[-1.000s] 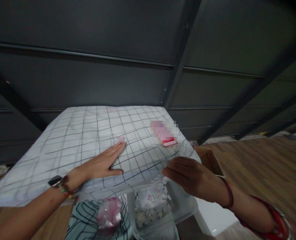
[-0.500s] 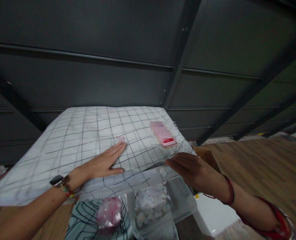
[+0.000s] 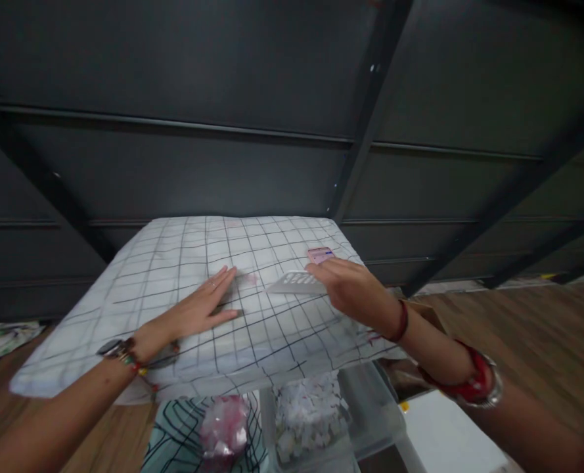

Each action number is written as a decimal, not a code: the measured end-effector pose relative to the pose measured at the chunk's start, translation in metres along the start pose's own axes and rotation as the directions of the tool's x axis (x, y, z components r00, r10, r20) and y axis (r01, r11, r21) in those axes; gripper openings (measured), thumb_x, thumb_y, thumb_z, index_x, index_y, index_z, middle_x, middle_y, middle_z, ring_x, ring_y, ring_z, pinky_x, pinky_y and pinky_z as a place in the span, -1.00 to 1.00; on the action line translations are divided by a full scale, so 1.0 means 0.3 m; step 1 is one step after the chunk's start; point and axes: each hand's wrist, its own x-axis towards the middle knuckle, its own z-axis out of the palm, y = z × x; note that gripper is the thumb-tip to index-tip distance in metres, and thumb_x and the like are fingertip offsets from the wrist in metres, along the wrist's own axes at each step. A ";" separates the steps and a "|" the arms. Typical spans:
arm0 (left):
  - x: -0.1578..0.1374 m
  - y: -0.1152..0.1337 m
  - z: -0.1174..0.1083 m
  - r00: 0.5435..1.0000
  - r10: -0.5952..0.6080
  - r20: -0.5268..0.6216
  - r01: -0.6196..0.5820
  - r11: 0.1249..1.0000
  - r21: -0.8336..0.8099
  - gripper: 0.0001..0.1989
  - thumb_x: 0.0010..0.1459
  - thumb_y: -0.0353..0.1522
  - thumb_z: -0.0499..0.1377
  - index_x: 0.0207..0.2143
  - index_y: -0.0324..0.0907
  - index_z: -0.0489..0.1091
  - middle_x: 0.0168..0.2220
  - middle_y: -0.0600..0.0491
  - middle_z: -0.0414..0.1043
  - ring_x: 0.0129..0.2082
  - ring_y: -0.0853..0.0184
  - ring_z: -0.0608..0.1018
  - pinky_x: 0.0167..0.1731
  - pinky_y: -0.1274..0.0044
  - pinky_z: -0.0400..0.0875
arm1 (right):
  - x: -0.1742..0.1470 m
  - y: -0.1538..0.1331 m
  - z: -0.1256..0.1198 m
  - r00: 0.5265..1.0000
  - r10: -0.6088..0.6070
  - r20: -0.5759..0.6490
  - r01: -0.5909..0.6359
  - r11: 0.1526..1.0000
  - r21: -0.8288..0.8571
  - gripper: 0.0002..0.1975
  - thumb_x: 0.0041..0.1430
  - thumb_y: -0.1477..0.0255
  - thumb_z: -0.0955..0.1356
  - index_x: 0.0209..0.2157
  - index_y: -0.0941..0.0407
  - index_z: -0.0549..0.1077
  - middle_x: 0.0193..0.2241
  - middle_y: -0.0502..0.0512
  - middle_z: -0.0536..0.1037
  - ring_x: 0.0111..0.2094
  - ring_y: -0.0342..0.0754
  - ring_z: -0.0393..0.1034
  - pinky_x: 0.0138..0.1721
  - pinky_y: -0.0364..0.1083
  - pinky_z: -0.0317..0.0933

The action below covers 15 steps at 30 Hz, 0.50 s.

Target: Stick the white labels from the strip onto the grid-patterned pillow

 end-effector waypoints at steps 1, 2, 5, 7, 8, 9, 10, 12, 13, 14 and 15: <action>-0.006 -0.032 0.000 0.998 -0.054 -0.029 0.054 0.999 0.007 -0.19 0.23 0.02 -0.14 0.29 -0.23 -0.47 0.32 -0.15 -0.40 0.28 0.05 -0.20 0.19 0.24 -0.12 | 0.055 0.001 0.024 0.999 0.023 0.045 -0.022 1.000 -0.008 -0.68 0.11 0.72 0.13 -0.20 0.23 0.40 -0.35 0.17 0.50 -0.33 -0.04 0.36 -0.28 -0.08 0.22; -0.014 -0.066 0.001 0.994 -0.100 -0.054 0.101 0.995 0.018 -0.18 0.22 0.03 -0.15 0.29 -0.25 -0.44 0.31 -0.18 -0.38 0.28 0.04 -0.18 0.19 0.23 -0.11 | 0.111 -0.001 0.047 0.995 0.042 0.093 -0.040 0.999 -0.016 -0.69 0.12 0.72 0.14 -0.18 0.23 0.40 -0.32 0.19 0.51 -0.30 -0.03 0.36 -0.27 -0.08 0.21; -0.047 -0.157 0.008 0.979 -0.189 -0.074 0.194 0.979 0.068 -0.14 0.18 0.08 -0.16 0.29 -0.34 -0.34 0.30 -0.25 -0.30 0.27 0.02 -0.15 0.18 0.23 -0.09 | 0.264 -0.020 0.112 0.980 0.057 0.190 -0.054 0.998 -0.024 -0.70 0.16 0.71 0.14 -0.17 0.25 0.39 -0.29 0.21 0.51 -0.27 -0.01 0.38 -0.31 -0.09 0.18; -0.075 -0.201 0.013 0.973 -0.223 -0.064 0.228 0.969 0.091 -0.13 0.17 0.10 -0.18 0.28 -0.38 -0.26 0.29 -0.27 -0.25 0.27 0.01 -0.12 0.18 0.23 -0.09 | 0.336 -0.034 0.153 0.977 0.041 0.212 -0.038 0.999 -0.017 -0.72 0.17 0.70 0.13 -0.20 0.27 0.40 -0.30 0.22 0.51 -0.27 0.00 0.39 -0.34 -0.09 0.16; -0.090 -0.217 0.016 0.969 -0.240 -0.059 0.245 0.965 0.096 -0.14 0.18 0.10 -0.20 0.27 -0.38 -0.22 0.29 -0.27 -0.22 0.27 0.02 -0.10 0.18 0.23 -0.08 | 0.361 -0.041 0.172 0.976 0.030 0.216 -0.028 1.000 -0.012 -0.72 0.17 0.70 0.13 -0.21 0.28 0.40 -0.30 0.23 0.51 -0.28 0.00 0.40 -0.35 -0.09 0.16; -0.104 -0.230 0.018 0.965 -0.256 -0.055 0.261 0.960 0.099 -0.16 0.18 0.09 -0.21 0.27 -0.38 -0.19 0.29 -0.26 -0.20 0.26 0.02 -0.08 0.17 0.23 -0.07 | 0.378 -0.048 0.187 0.975 0.020 0.221 -0.019 1.000 -0.007 -0.73 0.17 0.70 0.13 -0.22 0.28 0.40 -0.31 0.23 0.51 -0.29 0.00 0.40 -0.36 -0.09 0.15; -0.117 -0.240 0.020 0.961 -0.271 -0.052 0.275 0.956 0.101 -0.17 0.19 0.08 -0.23 0.27 -0.37 -0.17 0.29 -0.25 -0.18 0.26 0.02 -0.06 0.17 0.23 -0.06 | 0.388 -0.057 0.199 0.974 0.009 0.227 -0.009 1.000 -0.001 -0.73 0.17 0.70 0.13 -0.22 0.28 0.40 -0.31 0.23 0.51 -0.29 0.00 0.40 -0.37 -0.09 0.15; -0.141 -0.256 0.025 0.956 -0.287 -0.053 0.291 0.951 0.107 -0.20 0.21 0.06 -0.24 0.27 -0.36 -0.12 0.28 -0.23 -0.14 0.26 0.05 -0.03 0.17 0.25 -0.06 | 0.392 -0.077 0.207 0.972 -0.018 0.234 0.015 1.000 0.013 -0.74 0.16 0.70 0.15 -0.22 0.28 0.39 -0.31 0.22 0.51 -0.30 -0.01 0.40 -0.37 -0.09 0.14; -0.150 -0.262 0.027 0.956 -0.288 -0.053 0.292 0.950 0.109 -0.22 0.22 0.05 -0.25 0.26 -0.36 -0.10 0.28 -0.22 -0.13 0.26 0.06 -0.02 0.17 0.27 -0.06 | 0.388 -0.089 0.205 0.971 -0.036 0.236 0.032 0.999 0.022 -0.75 0.15 0.70 0.16 -0.22 0.27 0.39 -0.32 0.21 0.51 -0.30 -0.01 0.40 -0.37 -0.10 0.14; -0.158 -0.267 0.029 0.957 -0.285 -0.055 0.290 0.951 0.111 -0.24 0.23 0.04 -0.24 0.26 -0.36 -0.07 0.28 -0.22 -0.12 0.26 0.07 -0.02 0.18 0.28 -0.07 | 0.383 -0.102 0.199 0.970 -0.058 0.238 0.051 0.998 0.033 -0.76 0.14 0.70 0.17 -0.22 0.26 0.39 -0.32 0.19 0.51 -0.30 -0.02 0.40 -0.36 -0.11 0.13; -0.164 -0.272 0.031 0.958 -0.283 -0.056 0.287 0.951 0.112 -0.25 0.23 0.03 -0.24 0.25 -0.35 -0.05 0.27 -0.22 -0.10 0.26 0.09 -0.01 0.18 0.29 -0.08 | 0.377 -0.113 0.191 0.968 -0.082 0.239 0.073 0.996 0.046 -0.77 0.13 0.70 0.19 -0.22 0.25 0.39 -0.32 0.17 0.51 -0.29 -0.03 0.40 -0.36 -0.11 0.13</action>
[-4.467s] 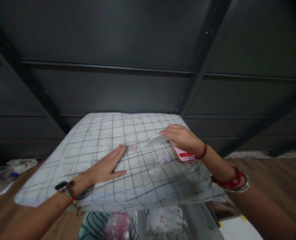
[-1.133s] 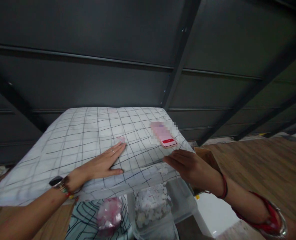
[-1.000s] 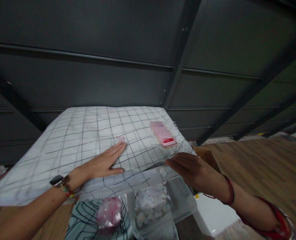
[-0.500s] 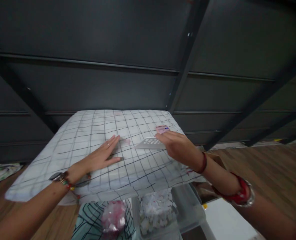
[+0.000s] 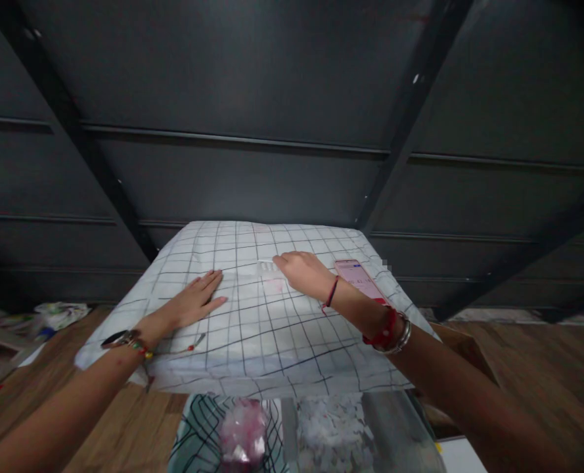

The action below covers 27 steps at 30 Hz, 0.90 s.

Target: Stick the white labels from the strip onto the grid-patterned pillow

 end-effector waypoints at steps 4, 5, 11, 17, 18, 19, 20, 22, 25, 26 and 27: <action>-0.008 -0.009 0.001 1.000 0.001 0.008 -0.001 1.000 -0.005 -0.27 0.24 0.02 -0.23 0.25 -0.32 -0.03 0.28 -0.18 -0.09 0.26 0.11 -0.01 0.18 0.29 -0.09 | -0.007 -0.025 -0.027 1.000 -0.029 -0.001 0.029 1.000 0.007 -0.75 0.11 0.69 0.20 -0.20 0.23 0.38 -0.31 0.16 0.51 -0.28 -0.04 0.39 -0.35 -0.11 0.13; -0.010 -0.007 -0.001 1.000 -0.001 0.007 0.001 1.000 -0.003 -0.27 0.24 0.02 -0.23 0.24 -0.33 -0.03 0.28 -0.18 -0.09 0.26 0.12 -0.01 0.18 0.30 -0.09 | -0.004 -0.024 -0.030 1.000 -0.003 0.004 0.003 1.000 0.000 -0.74 0.12 0.70 0.19 -0.19 0.24 0.38 -0.30 0.18 0.51 -0.28 -0.03 0.39 -0.35 -0.11 0.13; -0.032 -0.001 -0.018 0.999 -0.025 0.024 0.024 0.999 0.023 -0.25 0.25 0.00 -0.26 0.23 -0.43 -0.02 0.27 -0.22 -0.10 0.26 0.10 -0.02 0.18 0.30 -0.11 | 0.001 -0.039 -0.041 0.997 0.054 0.059 -0.053 0.999 -0.009 -0.72 0.07 0.74 0.18 -0.22 0.27 0.39 -0.31 0.22 0.52 -0.31 0.00 0.41 -0.40 -0.09 0.13; -0.053 -0.006 -0.023 0.999 -0.033 0.013 0.033 0.999 0.010 -0.30 0.26 -0.02 -0.24 0.22 -0.39 0.02 0.27 -0.23 -0.08 0.26 0.11 -0.01 0.18 0.30 -0.12 | -0.044 -0.149 -0.080 0.997 -0.065 0.037 0.063 0.996 0.056 -0.75 0.10 0.71 0.18 -0.23 0.25 0.38 -0.32 0.19 0.52 -0.32 -0.02 0.40 -0.39 -0.09 0.14; -0.056 -0.002 -0.027 0.999 -0.036 0.016 0.036 0.999 0.010 -0.30 0.26 -0.03 -0.24 0.22 -0.41 0.01 0.26 -0.25 -0.08 0.26 0.11 -0.01 0.18 0.29 -0.13 | -0.051 -0.168 -0.087 0.996 -0.091 0.024 0.090 0.994 0.066 -0.75 0.11 0.70 0.17 -0.23 0.25 0.38 -0.32 0.19 0.52 -0.33 -0.02 0.40 -0.39 -0.08 0.14; -0.059 0.003 -0.031 0.999 -0.039 0.018 0.038 0.999 0.010 -0.29 0.27 -0.03 -0.24 0.22 -0.43 0.01 0.26 -0.26 -0.08 0.26 0.11 -0.01 0.18 0.30 -0.13 | -0.057 -0.186 -0.094 0.993 -0.114 0.014 0.113 0.991 0.074 -0.76 0.13 0.70 0.16 -0.24 0.25 0.38 -0.33 0.18 0.51 -0.34 -0.03 0.39 -0.40 -0.08 0.14; -0.061 0.008 -0.035 0.999 -0.039 0.022 0.039 0.999 0.010 -0.29 0.27 -0.04 -0.25 0.22 -0.45 0.00 0.26 -0.27 -0.09 0.26 0.10 -0.01 0.19 0.30 -0.13 | -0.063 -0.203 -0.102 0.991 -0.136 0.007 0.135 0.987 0.083 -0.77 0.14 0.69 0.16 -0.25 0.25 0.37 -0.35 0.18 0.51 -0.35 -0.03 0.39 -0.40 -0.08 0.14; -0.067 0.016 -0.043 0.999 -0.043 0.029 0.043 0.999 0.015 -0.30 0.27 -0.06 -0.25 0.22 -0.47 -0.02 0.26 -0.28 -0.09 0.26 0.09 -0.02 0.19 0.30 -0.13 | -0.076 -0.234 -0.116 0.984 -0.176 0.002 0.175 0.980 0.097 -0.78 0.16 0.69 0.15 -0.28 0.24 0.37 -0.38 0.17 0.51 -0.37 -0.04 0.39 -0.41 -0.08 0.14; -0.078 0.016 -0.048 0.998 -0.054 0.044 0.052 0.998 0.033 -0.33 0.27 -0.10 -0.26 0.22 -0.46 0.00 0.27 -0.25 -0.10 0.26 0.11 -0.02 0.18 0.30 -0.11 | -0.099 -0.277 -0.137 0.973 -0.232 -0.008 0.232 0.966 0.111 -0.82 0.17 0.68 0.16 -0.32 0.23 0.35 -0.44 0.14 0.48 -0.40 -0.04 0.37 -0.44 -0.08 0.14; -0.082 0.013 -0.047 0.997 -0.058 0.045 0.056 0.998 0.038 -0.34 0.27 -0.11 -0.26 0.22 -0.44 0.00 0.27 -0.24 -0.10 0.26 0.12 -0.02 0.18 0.30 -0.10 | -0.107 -0.292 -0.144 0.968 -0.249 -0.016 0.249 0.962 0.115 -0.83 0.17 0.67 0.17 -0.33 0.22 0.34 -0.45 0.13 0.47 -0.41 -0.04 0.37 -0.45 -0.08 0.14; -0.087 0.009 -0.046 0.997 -0.061 0.044 0.059 0.997 0.041 -0.35 0.27 -0.11 -0.26 0.22 -0.42 0.00 0.27 -0.22 -0.10 0.26 0.13 -0.02 0.18 0.32 -0.10 | -0.115 -0.307 -0.151 0.964 -0.263 -0.026 0.265 0.957 0.119 -0.85 0.18 0.66 0.18 -0.34 0.22 0.33 -0.47 0.12 0.47 -0.43 -0.05 0.36 -0.46 -0.08 0.14</action>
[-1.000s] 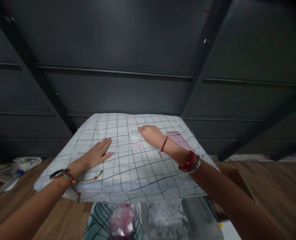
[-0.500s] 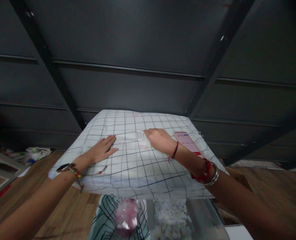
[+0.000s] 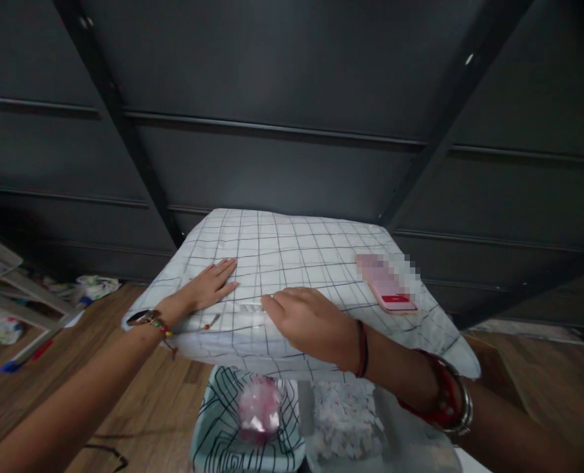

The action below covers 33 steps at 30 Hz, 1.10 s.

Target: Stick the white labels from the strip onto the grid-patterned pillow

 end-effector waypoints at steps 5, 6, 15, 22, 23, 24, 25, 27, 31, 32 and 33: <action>-0.030 -0.024 0.014 1.000 -0.013 -0.012 0.013 1.000 -0.002 -0.33 0.27 -0.11 -0.25 0.22 -0.47 -0.02 0.27 -0.25 -0.09 0.26 0.12 -0.03 0.18 0.32 -0.11 | -0.015 -0.090 -0.020 0.995 -0.087 -0.052 0.088 0.996 0.014 -0.86 0.16 0.66 0.19 -0.38 0.21 0.32 -0.53 0.09 0.43 -0.48 -0.05 0.33 -0.52 -0.09 0.12; -0.038 -0.028 0.017 1.000 -0.014 -0.014 0.014 1.000 -0.004 -0.32 0.27 -0.11 -0.25 0.22 -0.47 -0.02 0.26 -0.26 -0.09 0.26 0.12 -0.03 0.18 0.31 -0.12 | -0.019 -0.108 -0.022 0.993 -0.098 -0.060 0.099 0.995 0.014 -0.86 0.15 0.66 0.20 -0.39 0.21 0.32 -0.53 0.09 0.42 -0.49 -0.06 0.33 -0.53 -0.09 0.12; -0.112 -0.024 0.014 1.000 -0.008 -0.018 0.008 0.999 -0.047 -0.34 0.28 -0.08 -0.27 0.23 -0.40 -0.02 0.27 -0.21 -0.08 0.26 0.17 -0.01 0.18 0.32 -0.11 | -0.071 -0.161 -0.004 0.968 -0.129 -0.215 0.143 0.988 0.051 -0.86 0.13 0.65 0.20 -0.41 0.20 0.33 -0.58 0.05 0.38 -0.54 -0.08 0.27 -0.54 -0.10 0.13; -0.149 0.037 -0.056 0.983 0.132 -0.127 -0.146 0.983 -0.115 -0.45 0.29 -0.13 -0.19 0.12 -0.32 0.19 0.16 -0.15 0.18 0.16 0.20 0.21 0.13 0.39 0.08 | -0.110 0.021 -0.019 0.950 0.144 -0.278 -0.132 0.989 0.060 -0.71 0.14 0.67 0.13 -0.21 0.24 0.40 -0.40 0.13 0.52 -0.40 -0.09 0.35 -0.36 -0.13 0.20; -0.152 0.053 -0.072 0.974 0.165 -0.159 -0.183 0.977 -0.112 -0.49 0.29 -0.16 -0.19 0.06 -0.31 0.26 0.08 -0.15 0.27 0.09 0.22 0.29 0.09 0.40 0.15 | -0.116 0.066 -0.023 0.937 0.219 -0.273 -0.203 0.975 0.086 -0.71 0.14 0.65 0.14 -0.21 0.23 0.42 -0.39 0.14 0.53 -0.38 -0.09 0.36 -0.34 -0.13 0.19; -0.156 0.070 -0.088 0.963 0.196 -0.184 -0.218 0.970 -0.104 -0.53 0.30 -0.19 -0.18 -0.01 -0.30 0.32 -0.01 -0.14 0.34 0.02 0.23 0.36 0.04 0.42 0.22 | -0.123 0.117 -0.026 0.920 0.299 -0.255 -0.279 0.954 0.112 -0.72 0.15 0.61 0.15 -0.23 0.22 0.44 -0.40 0.13 0.54 -0.39 -0.09 0.37 -0.34 -0.14 0.18; -0.159 0.088 -0.104 0.953 0.228 -0.200 -0.250 0.964 -0.091 -0.57 0.30 -0.22 -0.18 -0.07 -0.27 0.35 -0.08 -0.12 0.37 -0.06 0.26 0.40 -0.02 0.43 0.27 | -0.131 0.173 -0.028 0.899 0.376 -0.224 -0.352 0.925 0.142 -0.74 0.14 0.58 0.17 -0.27 0.20 0.47 -0.41 0.12 0.54 -0.40 -0.08 0.37 -0.35 -0.14 0.17; -0.161 0.125 -0.128 0.937 0.289 -0.197 -0.306 0.950 -0.058 -0.61 0.30 -0.26 -0.17 -0.11 -0.23 0.37 -0.14 -0.08 0.39 -0.14 0.28 0.43 -0.08 0.44 0.31 | -0.150 0.292 -0.020 0.833 0.532 -0.152 -0.499 0.841 0.207 -0.76 0.12 0.53 0.21 -0.30 0.18 0.50 -0.41 0.11 0.55 -0.40 -0.07 0.38 -0.36 -0.15 0.15; -0.130 0.176 -0.139 0.937 0.324 -0.127 -0.326 0.945 0.009 -0.56 0.30 -0.18 -0.12 0.12 -0.21 0.18 0.13 -0.13 0.20 0.08 0.19 0.31 0.05 0.36 0.18 | -0.204 0.505 0.043 0.612 0.790 0.046 -0.731 0.542 0.414 -0.76 0.04 0.56 0.27 -0.26 0.21 0.52 -0.42 0.10 0.55 -0.38 -0.07 0.40 -0.40 -0.19 0.16; -0.111 0.181 -0.135 0.946 0.302 -0.114 -0.302 0.953 0.026 -0.51 0.30 -0.14 -0.12 0.17 -0.21 0.11 0.20 -0.15 0.10 0.15 0.15 0.22 0.09 0.33 0.12 | -0.219 0.545 0.065 0.575 0.815 0.072 -0.753 0.493 0.437 -0.74 0.05 0.58 0.27 -0.22 0.23 0.50 -0.44 0.09 0.55 -0.41 -0.10 0.41 -0.41 -0.20 0.17; -0.089 0.184 -0.128 0.957 0.272 -0.103 -0.269 0.962 0.043 -0.46 0.29 -0.11 -0.12 0.21 -0.22 0.04 0.24 -0.17 0.01 0.20 0.11 0.14 0.12 0.29 0.06 | -0.232 0.578 0.087 0.541 0.836 0.092 -0.771 0.449 0.452 -0.72 0.06 0.59 0.27 -0.18 0.25 0.49 -0.46 0.09 0.54 -0.43 -0.11 0.41 -0.43 -0.21 0.19</action>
